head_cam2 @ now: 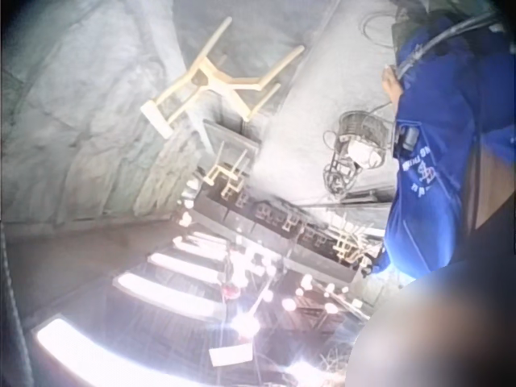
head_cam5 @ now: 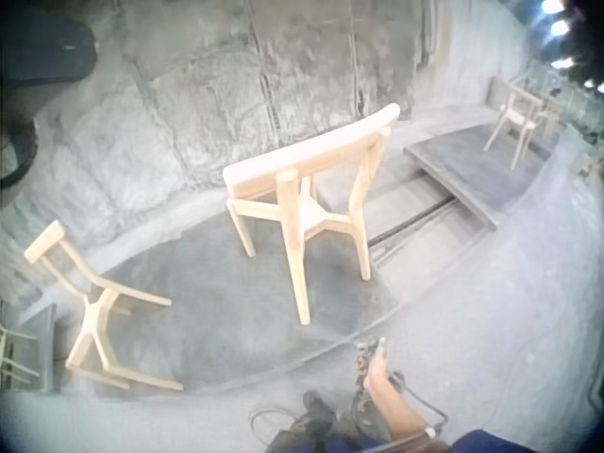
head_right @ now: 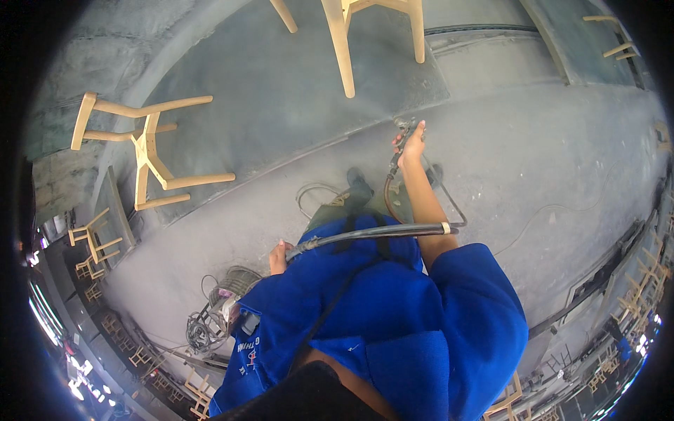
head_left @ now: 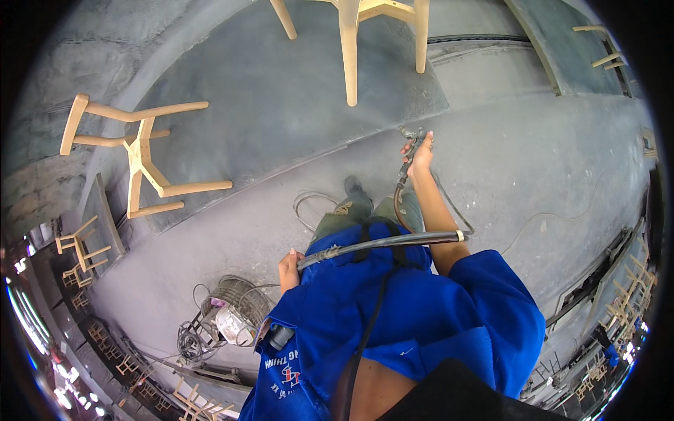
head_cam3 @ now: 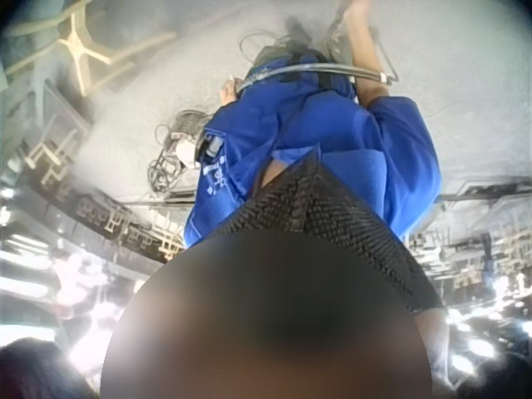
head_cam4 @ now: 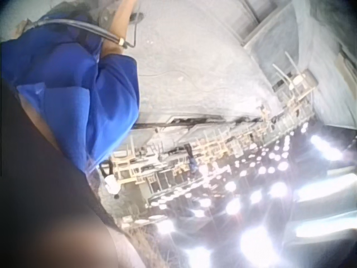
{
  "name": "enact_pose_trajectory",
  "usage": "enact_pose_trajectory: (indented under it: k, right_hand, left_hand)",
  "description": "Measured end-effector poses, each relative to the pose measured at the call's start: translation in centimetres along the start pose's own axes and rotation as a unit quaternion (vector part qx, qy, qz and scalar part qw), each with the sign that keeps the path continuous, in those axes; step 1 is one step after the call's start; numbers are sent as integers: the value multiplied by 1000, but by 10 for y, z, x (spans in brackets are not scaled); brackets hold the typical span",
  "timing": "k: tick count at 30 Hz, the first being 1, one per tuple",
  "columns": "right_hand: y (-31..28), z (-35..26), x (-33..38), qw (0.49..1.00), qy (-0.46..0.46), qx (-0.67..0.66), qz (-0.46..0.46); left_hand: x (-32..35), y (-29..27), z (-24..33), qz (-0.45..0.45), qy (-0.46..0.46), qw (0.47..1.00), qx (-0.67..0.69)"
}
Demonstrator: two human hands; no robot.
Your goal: The person uses a spray gun to apply a clear finish to multiple wooden chairs on a factory floor. They systematically move from one chair to the next, spraying the legs, seat, and backrest, and repositioning each chair to ensure full coverage.
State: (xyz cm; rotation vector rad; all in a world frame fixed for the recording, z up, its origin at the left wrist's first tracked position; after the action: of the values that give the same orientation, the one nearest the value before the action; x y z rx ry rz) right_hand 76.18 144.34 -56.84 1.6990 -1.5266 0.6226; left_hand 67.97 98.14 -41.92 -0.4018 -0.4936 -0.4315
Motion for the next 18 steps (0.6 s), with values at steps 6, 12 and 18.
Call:
enact_pose_trajectory:
  k: [6, 12, 18]
  right_hand:
    - [30, -55, 49, 996, -48, -55, -53]
    - [50, -152, 166, 948, -190, -127, -220]
    - [65, -230, 285, 891, -304, -41, -335]
  left_hand:
    - [-41, 1, 16, -58, -33, 997, 25]
    - [-75, 41, 43, -79, 48, 994, 62]
    - [-104, 71, 66, -162, 49, 981, 92]
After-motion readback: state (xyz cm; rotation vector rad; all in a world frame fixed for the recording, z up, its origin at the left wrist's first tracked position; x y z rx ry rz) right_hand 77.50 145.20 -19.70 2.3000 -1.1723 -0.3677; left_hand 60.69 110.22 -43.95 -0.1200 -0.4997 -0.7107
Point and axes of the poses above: each hand's wrist, its own x-axis away from the middle knuckle, its own y-axis out of the palm, z = x × y, the point moved 4 cm from there along -x, towards the middle knuckle, and after that the axes turned 4 degrees about x, right-handed, at the moved point
